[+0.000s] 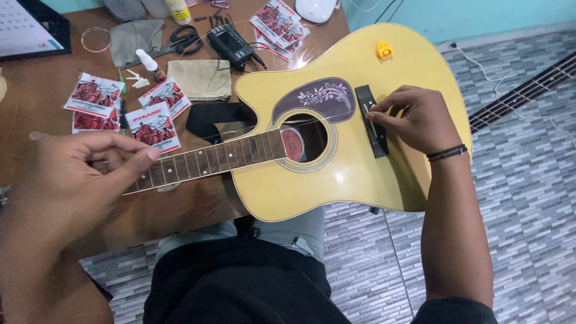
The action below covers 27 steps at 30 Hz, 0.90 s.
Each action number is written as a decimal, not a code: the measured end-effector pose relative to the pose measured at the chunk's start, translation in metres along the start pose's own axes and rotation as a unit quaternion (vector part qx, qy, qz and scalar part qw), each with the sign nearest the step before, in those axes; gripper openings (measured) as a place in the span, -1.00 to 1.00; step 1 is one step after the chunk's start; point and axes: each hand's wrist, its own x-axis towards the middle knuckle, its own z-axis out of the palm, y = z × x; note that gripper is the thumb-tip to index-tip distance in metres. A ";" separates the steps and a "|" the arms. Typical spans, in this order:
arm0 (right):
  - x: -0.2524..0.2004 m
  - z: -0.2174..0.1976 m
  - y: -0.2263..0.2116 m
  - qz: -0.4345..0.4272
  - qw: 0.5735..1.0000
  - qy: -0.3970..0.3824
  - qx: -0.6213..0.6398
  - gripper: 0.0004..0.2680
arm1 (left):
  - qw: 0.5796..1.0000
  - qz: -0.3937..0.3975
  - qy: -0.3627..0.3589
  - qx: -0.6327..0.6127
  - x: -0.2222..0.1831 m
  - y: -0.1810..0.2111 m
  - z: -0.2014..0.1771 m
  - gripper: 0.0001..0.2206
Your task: Replacing a guitar string on an acoustic guitar by threading it through the bridge and tuning peg.
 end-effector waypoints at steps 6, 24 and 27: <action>0.000 0.005 -0.008 -0.033 0.999 -0.008 -0.023 -0.88 | 0.993 -0.064 -0.023 0.099 0.001 0.002 -0.004 -0.79; 0.027 0.081 -0.183 -0.318 0.930 -0.178 -0.050 -0.82 | 0.988 -0.107 -0.062 0.087 -0.012 -0.004 -0.031 -0.74; 0.034 0.098 -0.210 -0.326 0.923 -0.203 -0.008 -0.89 | 0.992 -0.085 -0.064 0.074 -0.017 -0.016 -0.041 -0.74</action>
